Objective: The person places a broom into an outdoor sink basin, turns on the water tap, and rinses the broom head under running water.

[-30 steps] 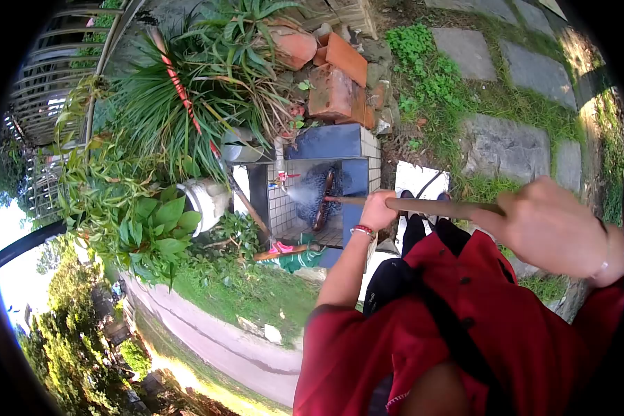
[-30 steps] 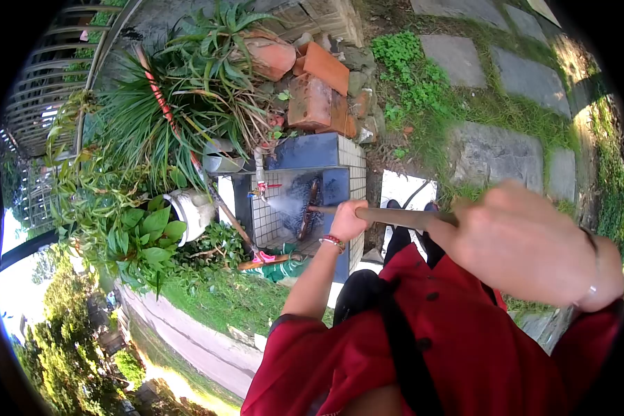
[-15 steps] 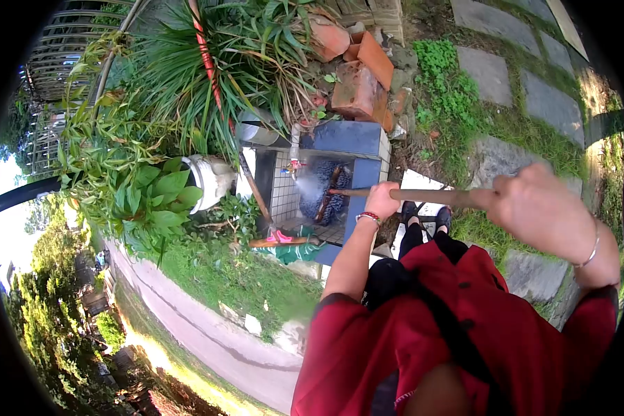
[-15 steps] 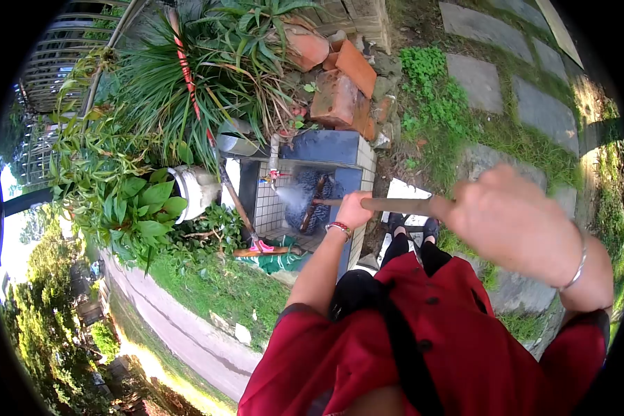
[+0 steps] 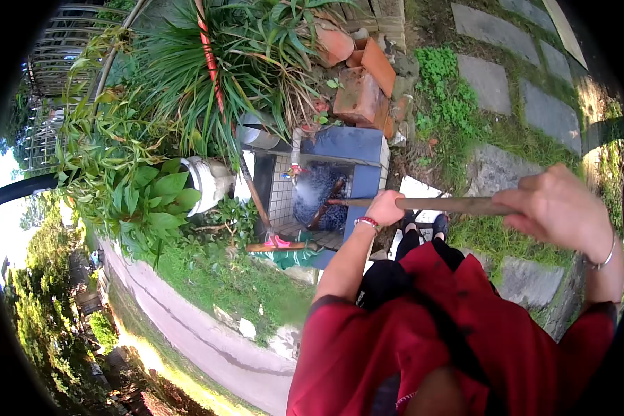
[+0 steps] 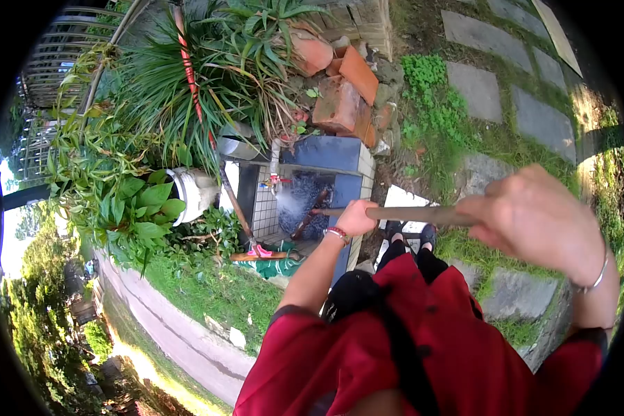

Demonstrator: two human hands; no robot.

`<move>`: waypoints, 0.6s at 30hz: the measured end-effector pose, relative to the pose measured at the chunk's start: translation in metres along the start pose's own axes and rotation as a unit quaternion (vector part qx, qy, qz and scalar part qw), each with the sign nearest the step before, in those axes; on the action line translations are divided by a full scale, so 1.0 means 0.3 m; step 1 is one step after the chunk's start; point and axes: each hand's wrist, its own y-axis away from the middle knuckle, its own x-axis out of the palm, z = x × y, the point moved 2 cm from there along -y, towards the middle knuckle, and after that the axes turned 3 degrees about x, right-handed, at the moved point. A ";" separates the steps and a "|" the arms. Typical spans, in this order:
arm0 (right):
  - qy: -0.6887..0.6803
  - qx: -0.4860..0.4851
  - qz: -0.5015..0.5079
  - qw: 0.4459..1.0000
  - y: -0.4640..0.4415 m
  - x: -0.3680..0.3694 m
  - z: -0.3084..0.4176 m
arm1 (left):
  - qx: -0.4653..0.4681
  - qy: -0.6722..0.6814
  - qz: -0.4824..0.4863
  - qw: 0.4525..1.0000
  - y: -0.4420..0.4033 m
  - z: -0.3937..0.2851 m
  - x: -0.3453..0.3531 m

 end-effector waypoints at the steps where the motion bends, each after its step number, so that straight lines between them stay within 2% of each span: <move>1: -0.031 0.000 0.010 0.999 0.040 -0.009 -0.051 | -0.002 -0.001 0.013 1.000 0.032 -0.016 0.020; 2: -0.066 0.025 0.029 0.997 0.099 -0.052 -0.092 | -0.040 0.044 0.018 0.998 0.032 -0.111 0.018; 3: -0.107 0.077 0.066 0.989 0.160 -0.104 -0.125 | 0.002 0.039 -0.015 0.999 0.023 -0.217 -0.002; 5: -0.168 0.202 0.132 0.956 0.255 -0.250 -0.146 | 0.013 0.028 -0.021 0.999 0.009 -0.356 -0.015; 6: -0.167 0.200 0.133 0.956 0.232 -0.227 -0.160 | 0.019 0.030 -0.020 0.999 0.012 -0.380 -0.031; 8: -0.179 0.115 0.076 0.974 0.165 -0.114 -0.217 | -0.003 0.045 0.000 0.999 0.024 -0.339 -0.047; 9: -0.153 0.081 0.058 0.983 0.113 -0.040 -0.205 | -0.027 0.056 0.014 0.998 0.016 -0.262 -0.040; 10: -0.126 0.049 0.038 0.990 0.060 0.034 -0.194 | -0.017 0.017 0.011 1.000 -0.010 -0.092 0.035; 12: -0.070 0.030 0.024 0.997 0.014 0.128 -0.183 | -0.007 -0.012 0.013 1.000 -0.010 0.019 0.078; 15: -0.123 0.036 0.003 0.992 0.167 0.207 -0.282 | -0.028 0.011 0.077 0.997 -0.016 -0.068 0.143; 16: -0.185 0.093 0.025 0.978 0.247 0.175 -0.363 | -0.026 -0.001 0.063 0.998 -0.023 -0.188 0.125; 18: -0.253 0.144 0.065 0.955 0.368 0.136 -0.449 | 0.009 0.011 0.063 0.998 -0.025 -0.343 0.131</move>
